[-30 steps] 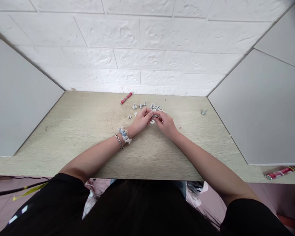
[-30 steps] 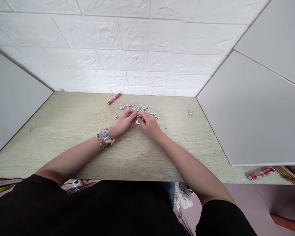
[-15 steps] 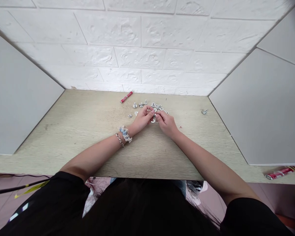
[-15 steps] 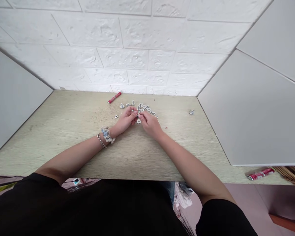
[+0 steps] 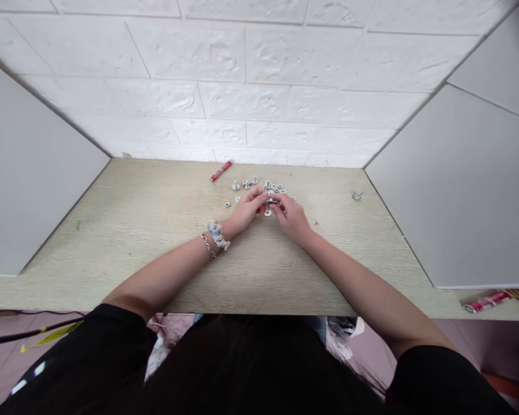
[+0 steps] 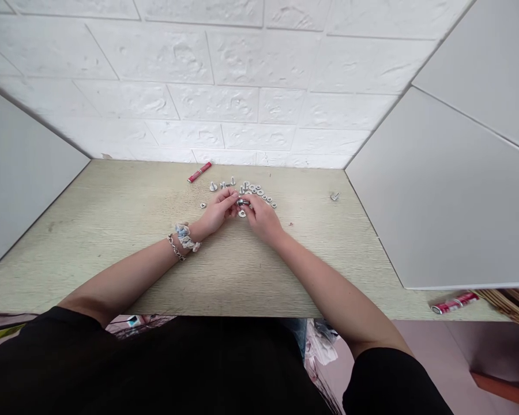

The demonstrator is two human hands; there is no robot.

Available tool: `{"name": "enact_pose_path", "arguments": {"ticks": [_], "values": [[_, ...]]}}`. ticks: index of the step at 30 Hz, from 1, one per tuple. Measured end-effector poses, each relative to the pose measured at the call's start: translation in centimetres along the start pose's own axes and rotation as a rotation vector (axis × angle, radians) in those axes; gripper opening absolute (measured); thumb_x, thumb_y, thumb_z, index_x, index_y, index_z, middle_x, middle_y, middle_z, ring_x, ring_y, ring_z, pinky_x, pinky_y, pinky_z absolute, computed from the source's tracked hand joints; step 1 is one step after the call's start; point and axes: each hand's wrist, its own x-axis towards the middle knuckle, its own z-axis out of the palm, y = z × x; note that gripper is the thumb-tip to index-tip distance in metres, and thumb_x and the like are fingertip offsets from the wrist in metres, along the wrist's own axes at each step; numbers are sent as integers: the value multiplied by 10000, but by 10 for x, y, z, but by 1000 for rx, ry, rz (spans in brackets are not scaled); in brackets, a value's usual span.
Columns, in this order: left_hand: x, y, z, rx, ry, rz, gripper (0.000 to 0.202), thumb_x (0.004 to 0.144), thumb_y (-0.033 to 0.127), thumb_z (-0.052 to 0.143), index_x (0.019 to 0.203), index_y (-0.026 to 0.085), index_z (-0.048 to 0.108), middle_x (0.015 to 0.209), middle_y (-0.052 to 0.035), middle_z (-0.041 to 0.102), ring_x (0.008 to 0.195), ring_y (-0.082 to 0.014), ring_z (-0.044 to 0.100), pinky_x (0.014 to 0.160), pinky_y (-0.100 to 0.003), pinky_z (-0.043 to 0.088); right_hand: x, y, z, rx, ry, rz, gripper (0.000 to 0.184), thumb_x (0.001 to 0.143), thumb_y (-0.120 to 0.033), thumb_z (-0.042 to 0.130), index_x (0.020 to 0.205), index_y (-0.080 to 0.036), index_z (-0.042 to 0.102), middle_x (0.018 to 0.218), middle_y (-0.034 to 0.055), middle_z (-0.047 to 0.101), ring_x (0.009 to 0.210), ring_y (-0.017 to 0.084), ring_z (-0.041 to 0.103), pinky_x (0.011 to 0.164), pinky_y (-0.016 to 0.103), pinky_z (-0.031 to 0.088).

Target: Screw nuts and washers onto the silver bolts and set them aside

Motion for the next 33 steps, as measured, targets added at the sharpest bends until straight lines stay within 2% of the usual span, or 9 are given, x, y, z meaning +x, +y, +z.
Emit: {"name": "enact_pose_path", "arguments": {"ticks": [8, 16, 23, 33], "values": [[2, -1, 1, 58, 32, -23, 252, 846, 361, 603, 797, 138, 495, 633, 22, 531, 493, -46, 441, 478, -170, 332, 0, 1, 0, -3, 86, 48, 255, 910, -363, 417, 1030, -209, 580, 969, 67, 677, 808, 191, 627, 712, 333, 518], [2, -3, 0, 130, -52, -71, 458, 875, 549, 481, 653, 150, 451, 558, 21, 435, 434, -52, 346, 404, -207, 238, 0, 1, -1, 5, 70, 72, 231, 903, -337, 434, 1036, -213, 575, 970, 58, 675, 818, 189, 628, 706, 327, 513], [1, 1, 1, 80, -84, -204, 485, 887, 551, 442, 606, 160, 390, 516, 39, 327, 406, -42, 223, 382, -205, 129, 0, 0, -1, 7, 52, 60, 226, 899, -332, 430, 1014, -209, 581, 957, 59, 671, 786, 179, 616, 696, 320, 507], [-1, -1, 3, 34, -67, -113, 412, 814, 539, 587, 741, 176, 408, 576, 59, 328, 426, -44, 286, 382, -185, 223, 1, 1, -1, 19, 74, 103, 255, 897, -365, 430, 1027, -202, 578, 962, 66, 670, 817, 193, 620, 730, 335, 507]]}}
